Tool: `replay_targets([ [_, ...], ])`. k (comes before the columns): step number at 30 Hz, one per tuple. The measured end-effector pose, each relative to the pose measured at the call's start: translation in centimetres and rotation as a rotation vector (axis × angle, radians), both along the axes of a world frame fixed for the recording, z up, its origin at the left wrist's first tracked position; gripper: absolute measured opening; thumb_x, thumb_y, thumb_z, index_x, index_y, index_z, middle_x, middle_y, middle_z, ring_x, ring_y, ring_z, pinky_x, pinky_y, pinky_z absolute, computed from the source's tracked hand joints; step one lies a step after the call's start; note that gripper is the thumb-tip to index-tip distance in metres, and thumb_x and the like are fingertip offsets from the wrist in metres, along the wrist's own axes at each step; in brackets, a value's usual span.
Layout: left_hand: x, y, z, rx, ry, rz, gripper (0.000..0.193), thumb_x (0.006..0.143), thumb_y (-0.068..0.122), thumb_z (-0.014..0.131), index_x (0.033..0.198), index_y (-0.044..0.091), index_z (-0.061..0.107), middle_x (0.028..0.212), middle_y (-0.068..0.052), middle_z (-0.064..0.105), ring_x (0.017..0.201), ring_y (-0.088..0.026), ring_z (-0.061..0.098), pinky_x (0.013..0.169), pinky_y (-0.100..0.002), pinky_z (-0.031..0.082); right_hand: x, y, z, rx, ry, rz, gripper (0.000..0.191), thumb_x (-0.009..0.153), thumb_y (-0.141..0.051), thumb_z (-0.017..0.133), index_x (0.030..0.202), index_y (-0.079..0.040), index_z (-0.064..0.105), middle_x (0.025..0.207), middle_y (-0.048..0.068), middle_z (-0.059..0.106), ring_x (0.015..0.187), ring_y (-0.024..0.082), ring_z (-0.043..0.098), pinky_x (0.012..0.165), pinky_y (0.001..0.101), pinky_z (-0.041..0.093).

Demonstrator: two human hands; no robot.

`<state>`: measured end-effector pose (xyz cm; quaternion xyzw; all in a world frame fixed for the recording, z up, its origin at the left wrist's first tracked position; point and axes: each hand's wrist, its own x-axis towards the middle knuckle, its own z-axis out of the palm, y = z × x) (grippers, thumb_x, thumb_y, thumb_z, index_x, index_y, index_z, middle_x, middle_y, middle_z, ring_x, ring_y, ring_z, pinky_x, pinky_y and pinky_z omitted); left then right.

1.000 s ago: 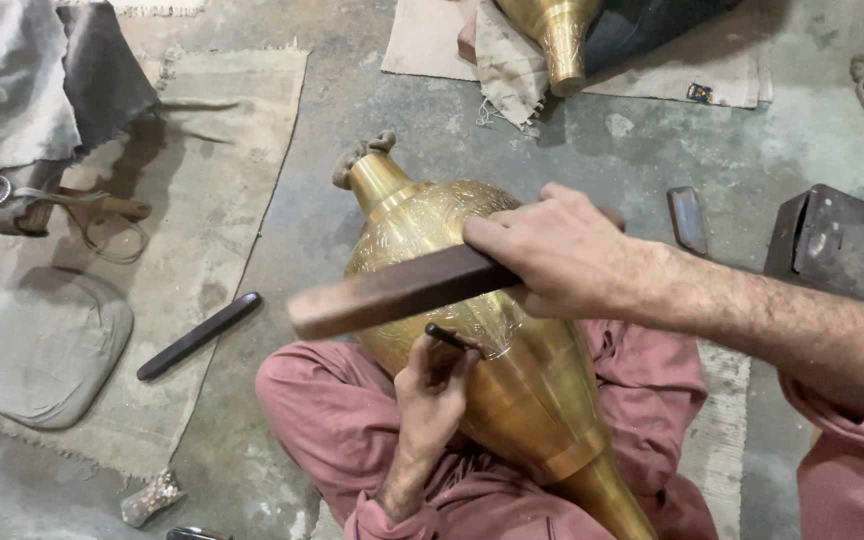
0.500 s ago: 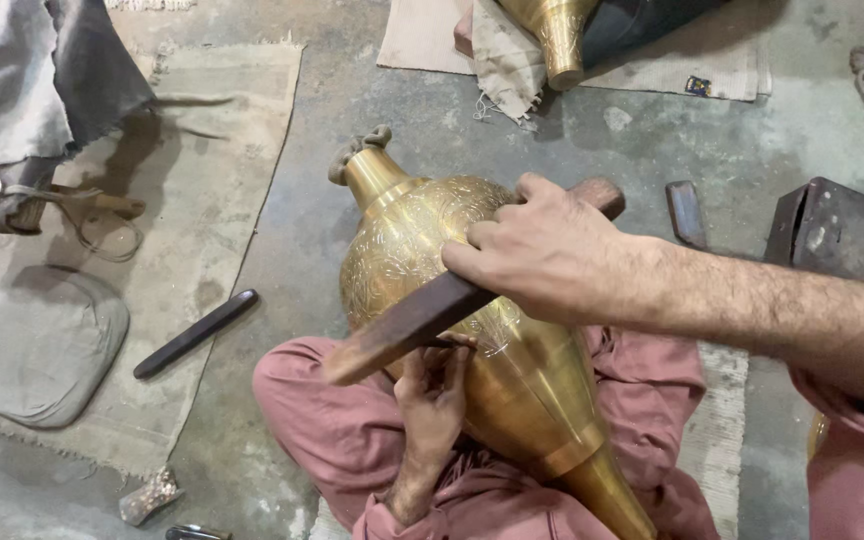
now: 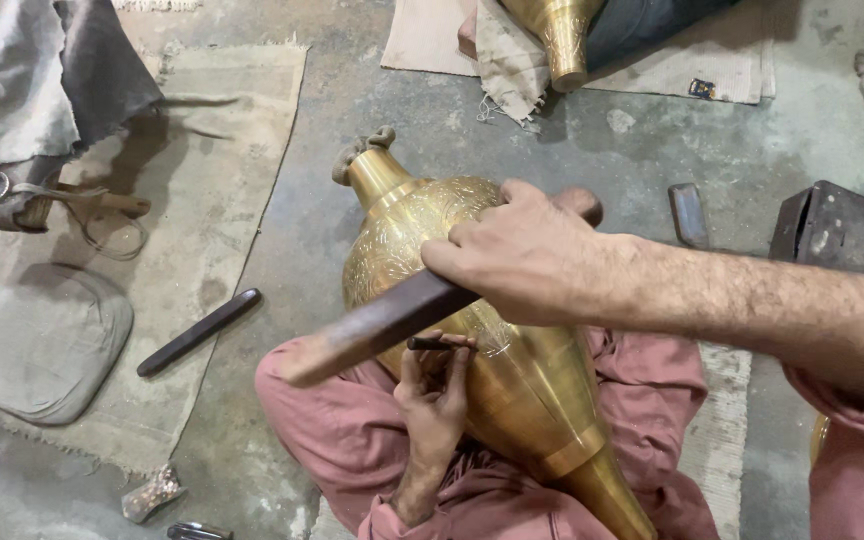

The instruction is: The person sits on the floor with a large brass vase on their lap and engraves decorative patterns into its surface. They hold a chisel against the brass with one hand and strike it with a wooden mallet in the other, repositioning the chisel repeatedly to work across the engraved design.

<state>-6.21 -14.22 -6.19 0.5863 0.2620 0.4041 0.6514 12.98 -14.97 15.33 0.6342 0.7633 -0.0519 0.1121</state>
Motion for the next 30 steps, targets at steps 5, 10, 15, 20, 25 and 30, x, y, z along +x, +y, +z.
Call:
replay_targets([
  [5,-0.4,-0.4,-2.0,0.076,0.178,0.095,0.024,0.095,0.001,0.072,0.116,-0.002,0.061,0.103,-0.009,0.080,0.093,-0.015,0.078,0.083,-0.026,0.061,-1.2,0.2,0.1,-0.053,-0.107,0.100,0.023,0.102,-0.028,0.053,0.098,-0.005,0.052,0.071,0.006,0.063,0.065,0.019,0.067,0.069,0.0473,0.052],
  [10,0.0,-2.2,-4.7,0.073,0.111,0.201,0.023,0.097,-0.001,0.073,0.118,-0.004,0.064,0.107,-0.013,0.078,0.098,-0.017,0.075,0.088,-0.028,0.061,-3.3,0.1,0.3,-0.051,-0.170,0.220,0.023,0.105,-0.025,0.052,0.096,-0.004,0.053,0.071,0.004,0.063,0.067,0.021,0.067,0.081,0.0575,0.050],
  [15,0.0,-3.3,-5.7,-0.048,0.038,0.218,0.025,0.096,-0.003,0.071,0.119,-0.005,0.063,0.106,-0.013,0.077,0.095,-0.017,0.075,0.086,-0.028,0.061,-4.0,-0.3,0.9,0.061,0.067,0.216,0.022,0.101,-0.025,0.057,0.090,-0.007,0.052,0.067,0.004,0.063,0.061,0.023,0.068,0.063,0.0510,0.053],
  [20,0.0,-3.1,-5.0,-0.066,-0.003,0.213,0.027,0.095,-0.005,0.070,0.121,-0.006,0.061,0.105,-0.013,0.076,0.092,-0.016,0.074,0.083,-0.029,0.062,-3.2,-0.5,1.8,0.191,0.026,0.205,0.018,0.096,-0.025,0.059,0.090,-0.009,0.052,0.066,0.005,0.062,0.059,0.023,0.069,0.061,0.0482,0.052],
  [25,0.1,-3.0,-4.0,-0.107,-0.066,0.184,0.028,0.096,-0.005,0.068,0.122,-0.005,0.058,0.106,-0.013,0.077,0.092,-0.017,0.076,0.084,-0.029,0.063,-2.7,-0.1,1.4,-0.015,0.105,0.123,0.017,0.097,-0.023,0.058,0.097,-0.008,0.051,0.072,0.004,0.062,0.065,0.024,0.070,0.067,0.0524,0.049],
  [30,0.1,-2.9,-3.9,-0.085,-0.086,0.194,0.030,0.096,-0.004,0.069,0.124,-0.004,0.057,0.103,-0.013,0.076,0.090,-0.015,0.075,0.082,-0.028,0.063,-2.7,-0.5,0.9,0.118,0.060,0.192,0.021,0.087,-0.023,0.063,0.099,-0.009,0.053,0.073,0.005,0.063,0.068,0.026,0.070,0.065,0.0521,0.050],
])
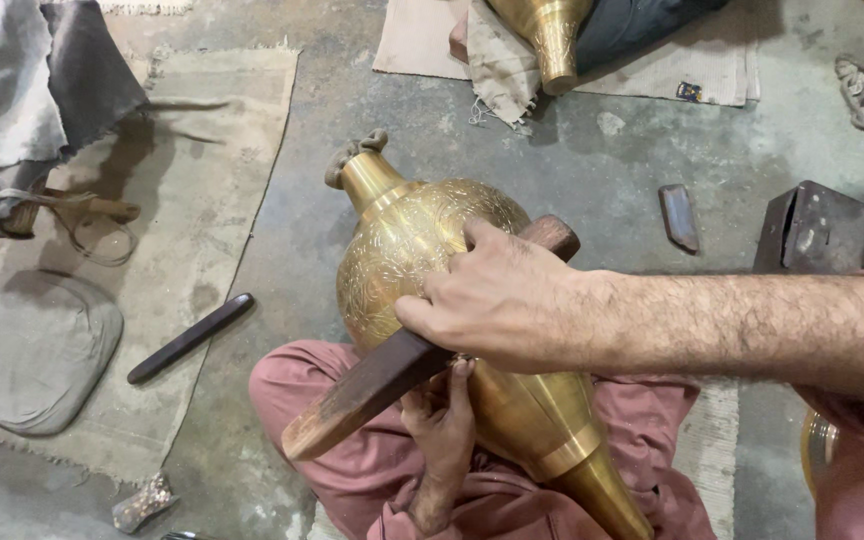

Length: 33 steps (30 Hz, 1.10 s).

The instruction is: The person sits on the floor with a large brass vase on their lap and engraves decorative patterns into its surface. They hold a chisel against the brass with one hand and strike it with a wooden mallet in the other, repositioning the chisel repeatedly to work across the engraved design.

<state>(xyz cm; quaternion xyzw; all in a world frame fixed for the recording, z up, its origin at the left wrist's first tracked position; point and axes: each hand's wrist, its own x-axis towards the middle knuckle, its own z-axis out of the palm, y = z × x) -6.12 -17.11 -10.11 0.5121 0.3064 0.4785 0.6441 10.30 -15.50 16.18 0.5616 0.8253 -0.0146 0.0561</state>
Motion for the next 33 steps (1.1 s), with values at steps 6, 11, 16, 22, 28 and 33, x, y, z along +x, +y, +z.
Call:
replay_targets([
  [6,-0.2,0.1,-0.1,-0.067,0.100,-0.034,0.021,0.094,0.000,0.071,0.113,-0.008,0.067,0.103,-0.013,0.077,0.091,-0.013,0.073,0.080,-0.026,0.060,-0.6,0.1,-0.4,-0.071,-0.286,0.054,0.024,0.103,-0.026,0.056,0.096,-0.003,0.053,0.066,0.005,0.063,0.060,0.021,0.067,0.082,0.0587,0.051],
  [11,-0.2,0.6,-0.4,0.012,0.225,0.017,0.021,0.091,0.002,0.079,0.104,-0.009,0.068,0.096,-0.014,0.079,0.082,-0.014,0.072,0.072,-0.027,0.059,-0.8,0.5,-0.9,-0.187,-0.458,0.071,0.024,0.108,-0.021,0.053,0.094,-0.001,0.054,0.064,-0.001,0.061,0.058,0.015,0.066,0.091,0.0581,0.048],
  [16,-0.3,0.5,-0.9,0.103,0.225,0.030,0.023,0.092,0.002,0.079,0.108,-0.007,0.065,0.103,-0.010,0.077,0.089,-0.012,0.070,0.078,-0.025,0.059,-0.8,0.5,-1.2,0.009,-0.330,0.118,0.030,0.105,-0.030,0.054,0.086,-0.007,0.056,0.060,0.000,0.059,0.053,0.014,0.062,0.074,0.0480,0.052],
  [22,0.0,0.1,-1.7,-0.089,0.090,-0.031,0.025,0.092,0.001,0.075,0.115,-0.009,0.069,0.104,-0.009,0.075,0.090,-0.012,0.069,0.077,-0.026,0.058,-1.1,-0.1,-0.9,0.048,-0.347,0.152,0.029,0.101,-0.031,0.055,0.084,-0.007,0.055,0.056,-0.002,0.059,0.050,0.014,0.064,0.080,0.0544,0.052],
  [28,-0.7,0.6,-1.8,0.063,0.360,-0.046,0.021,0.091,0.001,0.077,0.108,-0.009,0.069,0.096,-0.011,0.079,0.083,-0.013,0.071,0.069,-0.025,0.056,-0.8,-0.4,-0.3,-0.063,-0.267,0.117,0.031,0.106,-0.032,0.051,0.088,-0.007,0.054,0.062,0.000,0.060,0.058,0.019,0.067,0.084,0.0591,0.052],
  [33,-0.6,1.1,-0.5,0.150,0.225,-0.077,0.025,0.091,0.001,0.075,0.113,-0.008,0.067,0.100,-0.013,0.078,0.088,-0.014,0.073,0.075,-0.026,0.061,-0.3,-0.9,-0.3,0.139,-0.165,0.058,0.023,0.094,-0.032,0.061,0.088,-0.011,0.056,0.062,0.002,0.062,0.057,0.020,0.068,0.078,0.0588,0.054],
])
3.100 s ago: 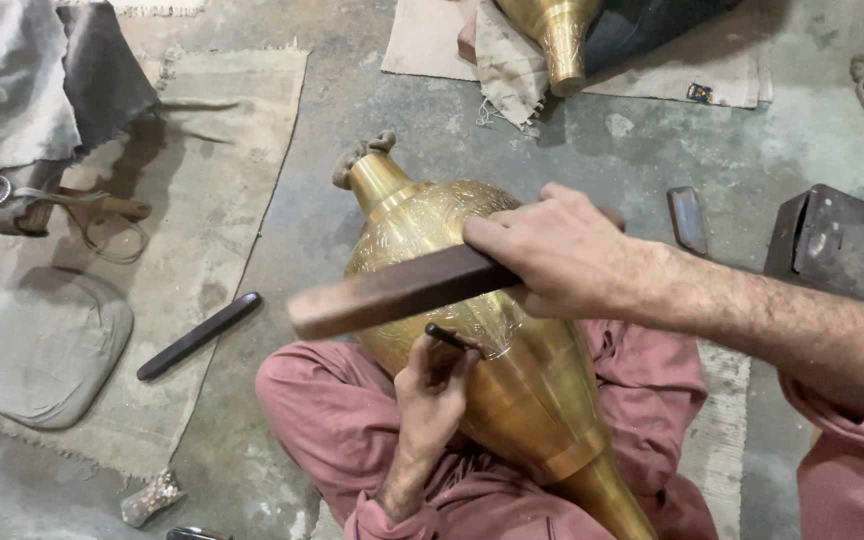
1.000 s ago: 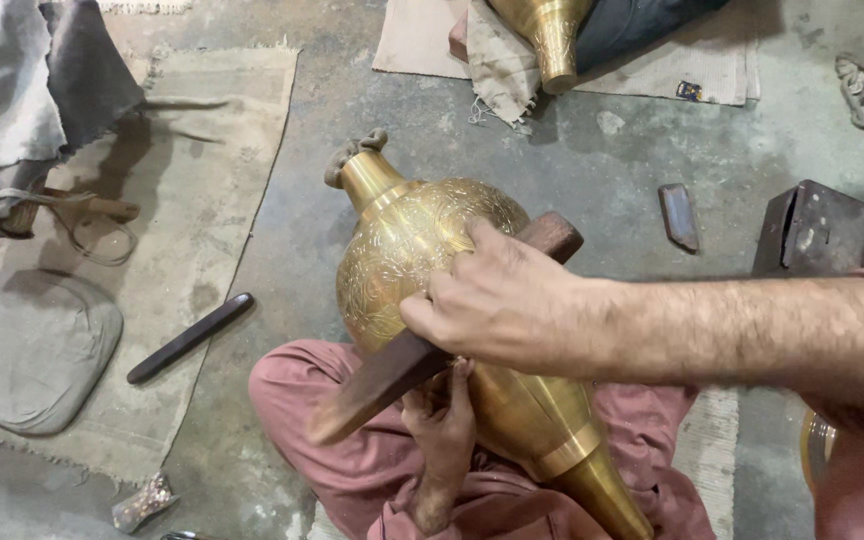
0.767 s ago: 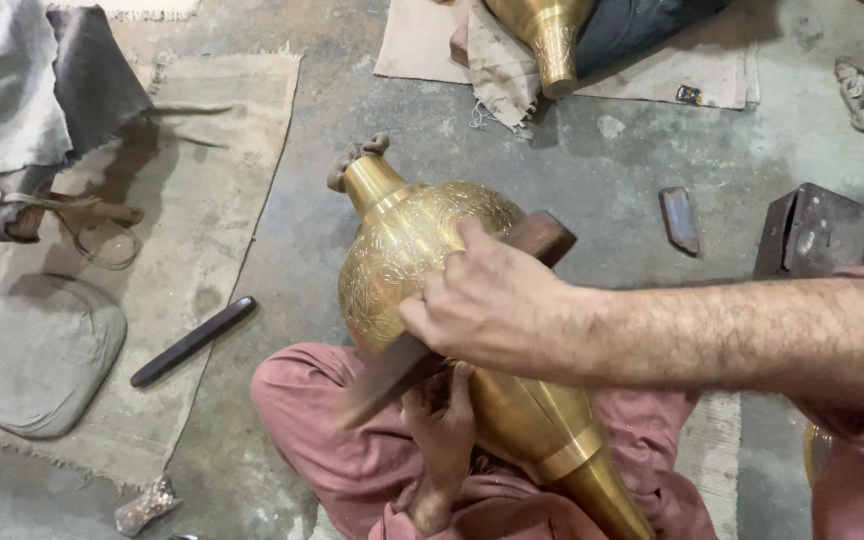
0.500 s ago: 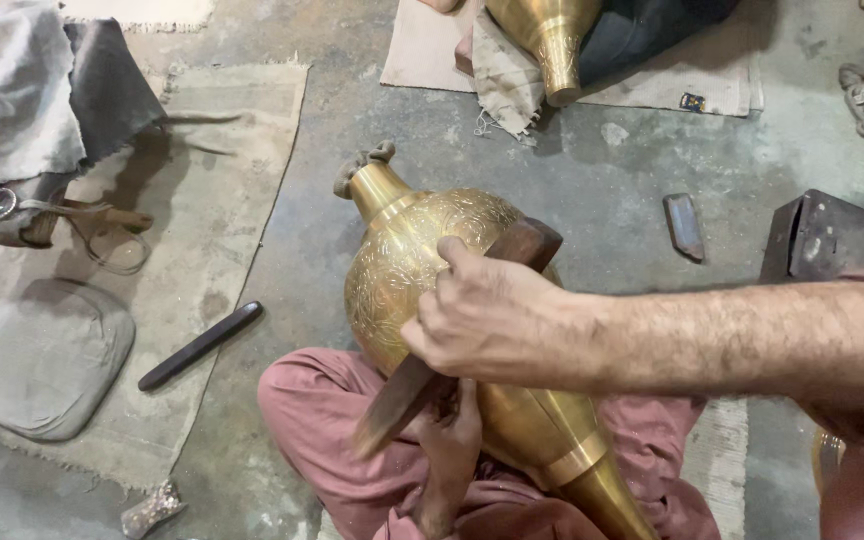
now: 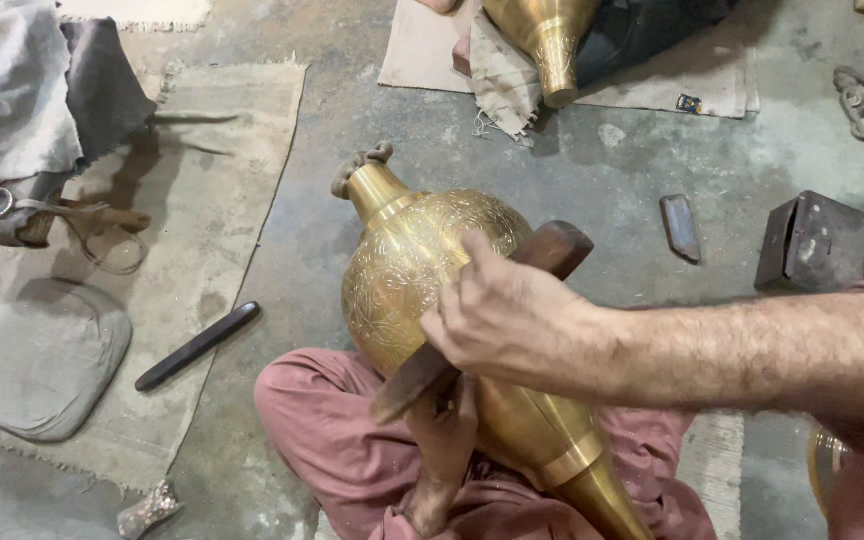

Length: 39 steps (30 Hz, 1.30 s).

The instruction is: The person sits on the floor with a large brass vase on their lap and engraves decorative patterns into its surface. They hold a chisel against the brass with one hand and strike it with a wooden mallet in the other, repositioning the chisel repeatedly to work across the engraved design.

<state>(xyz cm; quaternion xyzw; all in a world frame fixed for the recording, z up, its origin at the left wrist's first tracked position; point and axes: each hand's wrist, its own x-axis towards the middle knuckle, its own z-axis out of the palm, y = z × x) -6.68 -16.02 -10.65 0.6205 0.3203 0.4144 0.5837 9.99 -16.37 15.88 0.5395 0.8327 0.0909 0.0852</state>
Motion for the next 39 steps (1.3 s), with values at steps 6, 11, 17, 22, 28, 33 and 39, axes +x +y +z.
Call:
replay_targets([
  [6,0.0,1.3,2.7,0.164,0.090,-0.062,0.029,0.091,0.002,0.077,0.116,-0.004,0.065,0.098,-0.011,0.079,0.083,-0.014,0.076,0.073,-0.026,0.061,1.6,-0.2,-1.1,-0.116,-0.058,-0.162,0.022,0.092,-0.027,0.065,0.097,-0.008,0.056,0.069,0.004,0.062,0.060,0.021,0.066,0.068,0.0490,0.053],
  [11,0.5,1.9,3.4,-0.154,-0.083,-0.020,0.030,0.093,-0.003,0.071,0.121,-0.002,0.059,0.103,-0.010,0.078,0.091,-0.013,0.075,0.079,-0.025,0.060,4.5,0.6,-2.6,-0.386,-0.165,-0.448,0.022,0.102,-0.026,0.060,0.100,-0.004,0.056,0.066,0.002,0.064,0.060,0.015,0.069,0.072,0.0420,0.051],
  [17,0.2,2.3,3.7,-0.072,-0.047,-0.080,0.027,0.095,-0.003,0.070,0.119,-0.001,0.058,0.105,-0.010,0.077,0.095,-0.012,0.075,0.082,-0.025,0.062,6.1,0.6,-3.4,-0.257,-0.096,-0.471,0.015,0.098,-0.018,0.062,0.099,-0.004,0.057,0.073,0.008,0.066,0.066,0.024,0.074,0.058,0.0412,0.054],
  [22,0.4,2.4,4.0,-0.079,-0.245,-0.133,0.031,0.096,-0.003,0.068,0.123,-0.001,0.053,0.110,-0.010,0.075,0.104,-0.015,0.075,0.092,-0.026,0.062,4.6,1.0,-2.2,-0.165,0.261,-0.403,0.030,0.083,-0.014,0.069,0.109,-0.008,0.055,0.079,0.006,0.068,0.070,0.025,0.071,0.056,0.0438,0.054],
  [28,-0.1,2.7,4.4,0.094,0.080,-0.133,0.019,0.095,-0.003,0.072,0.114,-0.003,0.067,0.104,-0.015,0.081,0.090,-0.017,0.077,0.076,-0.028,0.061,2.7,1.7,-0.6,-0.158,0.135,-0.178,0.022,0.102,-0.029,0.057,0.100,-0.007,0.054,0.073,0.006,0.065,0.063,0.019,0.069,0.053,0.0426,0.054],
  [33,0.2,2.9,4.2,0.065,0.033,-0.123,0.022,0.096,-0.001,0.070,0.115,-0.001,0.061,0.106,-0.013,0.079,0.096,-0.014,0.078,0.084,-0.026,0.063,2.7,2.2,-0.9,-0.225,0.123,-0.268,0.024,0.101,-0.032,0.055,0.101,-0.008,0.053,0.071,0.003,0.065,0.062,0.018,0.068,0.060,0.0453,0.053],
  [39,0.3,3.0,4.0,-0.017,-0.007,-0.137,0.020,0.095,-0.004,0.070,0.114,-0.002,0.064,0.102,-0.012,0.079,0.092,-0.015,0.076,0.082,-0.027,0.061,3.5,2.6,-2.0,-0.125,0.263,-0.249,0.015,0.092,-0.021,0.060,0.101,-0.010,0.055,0.075,0.004,0.065,0.068,0.023,0.068,0.058,0.0445,0.052],
])
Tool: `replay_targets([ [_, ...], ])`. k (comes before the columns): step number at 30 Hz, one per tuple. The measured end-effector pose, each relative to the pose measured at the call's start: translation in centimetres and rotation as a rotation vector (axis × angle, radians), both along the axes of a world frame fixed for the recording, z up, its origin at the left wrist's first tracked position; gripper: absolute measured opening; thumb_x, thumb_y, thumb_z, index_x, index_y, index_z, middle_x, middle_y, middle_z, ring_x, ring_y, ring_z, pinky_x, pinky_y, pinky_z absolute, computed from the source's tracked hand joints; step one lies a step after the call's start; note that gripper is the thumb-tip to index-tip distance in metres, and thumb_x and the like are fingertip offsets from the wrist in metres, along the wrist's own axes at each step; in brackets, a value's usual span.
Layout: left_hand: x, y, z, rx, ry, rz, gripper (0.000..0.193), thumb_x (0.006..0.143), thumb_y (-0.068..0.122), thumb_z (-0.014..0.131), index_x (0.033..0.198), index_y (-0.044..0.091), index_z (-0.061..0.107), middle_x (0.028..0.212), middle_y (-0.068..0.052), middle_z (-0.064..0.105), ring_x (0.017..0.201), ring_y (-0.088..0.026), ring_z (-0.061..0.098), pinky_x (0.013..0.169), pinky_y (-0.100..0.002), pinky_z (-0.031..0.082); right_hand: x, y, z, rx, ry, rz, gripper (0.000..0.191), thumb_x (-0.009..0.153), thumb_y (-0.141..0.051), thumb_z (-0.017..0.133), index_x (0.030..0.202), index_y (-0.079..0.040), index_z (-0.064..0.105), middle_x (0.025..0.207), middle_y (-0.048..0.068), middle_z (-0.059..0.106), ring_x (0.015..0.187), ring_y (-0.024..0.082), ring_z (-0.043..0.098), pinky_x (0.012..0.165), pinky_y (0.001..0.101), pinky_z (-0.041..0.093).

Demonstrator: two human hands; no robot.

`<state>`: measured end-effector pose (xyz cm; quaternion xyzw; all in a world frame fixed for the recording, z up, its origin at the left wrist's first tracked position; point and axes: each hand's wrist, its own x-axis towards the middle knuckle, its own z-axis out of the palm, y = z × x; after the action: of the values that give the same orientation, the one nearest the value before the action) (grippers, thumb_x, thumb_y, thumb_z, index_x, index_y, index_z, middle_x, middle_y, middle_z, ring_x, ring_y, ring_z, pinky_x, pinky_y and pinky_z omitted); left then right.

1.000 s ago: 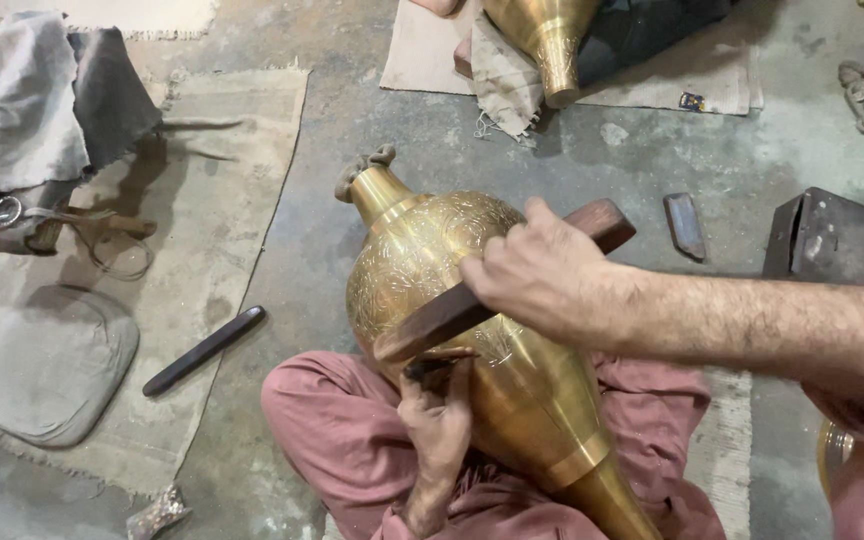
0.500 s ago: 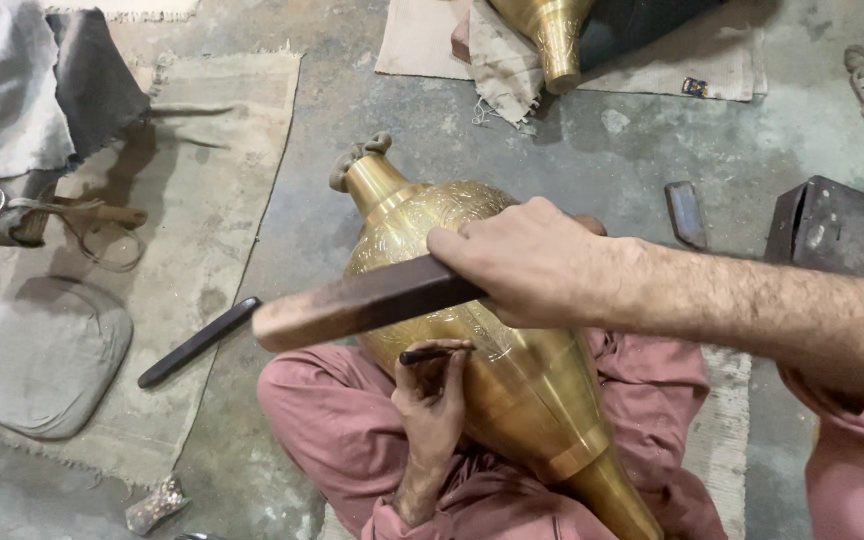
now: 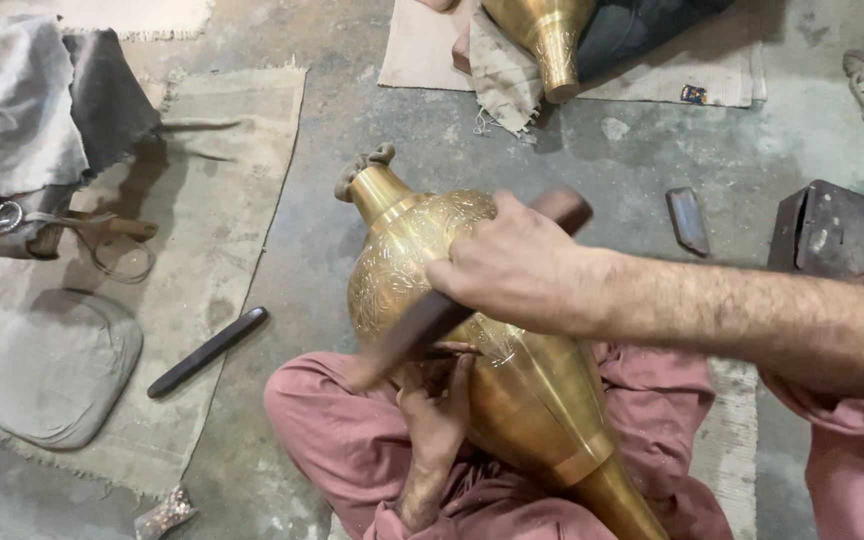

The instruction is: The person sits on the floor with a large brass vase on their lap and engraves decorative patterns into its surface. They hold a chisel against the brass with one hand and strike it with a wooden mallet in the other, repositioning the chisel repeatedly to work across the engraved design.

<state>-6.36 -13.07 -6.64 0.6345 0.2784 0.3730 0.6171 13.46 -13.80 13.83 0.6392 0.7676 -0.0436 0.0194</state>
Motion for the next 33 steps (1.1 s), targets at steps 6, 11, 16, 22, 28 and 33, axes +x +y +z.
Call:
replay_targets([
  [6,0.0,0.5,0.0,0.057,0.077,-0.016,0.022,0.093,0.000,0.072,0.113,-0.002,0.065,0.101,-0.010,0.080,0.089,-0.013,0.077,0.079,-0.025,0.062,-0.1,0.0,-0.4,-0.019,0.042,-0.022,0.016,0.091,-0.016,0.061,0.101,-0.006,0.055,0.077,0.007,0.066,0.070,0.027,0.070,0.059,0.0458,0.051],
  [11,0.3,0.6,0.4,0.019,0.108,-0.011,0.021,0.093,0.000,0.073,0.112,-0.002,0.065,0.097,-0.010,0.081,0.084,-0.013,0.076,0.073,-0.025,0.060,0.0,0.0,0.1,0.081,0.164,-0.010,0.023,0.079,-0.009,0.065,0.101,-0.008,0.056,0.078,0.008,0.066,0.069,0.030,0.069,0.052,0.0455,0.052],
  [16,0.3,0.8,0.8,0.196,0.004,-0.071,0.022,0.094,-0.001,0.073,0.114,-0.002,0.064,0.101,-0.010,0.078,0.090,-0.015,0.075,0.080,-0.026,0.060,0.8,-1.1,0.0,0.010,0.060,0.010,0.018,0.086,-0.014,0.065,0.102,-0.009,0.057,0.081,0.009,0.068,0.073,0.030,0.070,0.064,0.0487,0.053],
  [22,0.1,2.1,-0.1,-0.015,0.036,-0.082,0.025,0.091,-0.003,0.073,0.114,0.000,0.065,0.101,-0.008,0.080,0.088,-0.015,0.078,0.077,-0.026,0.064,3.5,-3.2,-3.4,0.010,-0.028,-0.190,0.024,0.085,-0.014,0.069,0.106,-0.010,0.058,0.084,0.008,0.070,0.079,0.030,0.072,0.066,0.0471,0.056],
  [28,-1.3,6.2,-0.8,-0.147,-0.107,0.071,0.042,0.096,-0.006,0.067,0.135,0.001,0.055,0.110,-0.012,0.074,0.104,-0.016,0.072,0.092,-0.026,0.058,5.6,-9.7,-9.1,0.302,0.584,-0.443,0.049,0.075,-0.013,0.078,0.119,-0.007,0.058,0.091,0.015,0.070,0.082,0.031,0.073,0.070,0.0419,0.060],
  [33,-0.5,7.3,-0.8,-0.136,-0.122,-0.088,0.042,0.097,-0.004,0.066,0.137,-0.001,0.052,0.112,-0.013,0.075,0.107,-0.019,0.074,0.095,-0.030,0.061,5.1,-13.7,-14.1,0.253,0.613,-0.679,0.045,0.075,-0.012,0.073,0.118,-0.008,0.061,0.096,0.017,0.072,0.086,0.035,0.073,0.070,0.0463,0.057],
])
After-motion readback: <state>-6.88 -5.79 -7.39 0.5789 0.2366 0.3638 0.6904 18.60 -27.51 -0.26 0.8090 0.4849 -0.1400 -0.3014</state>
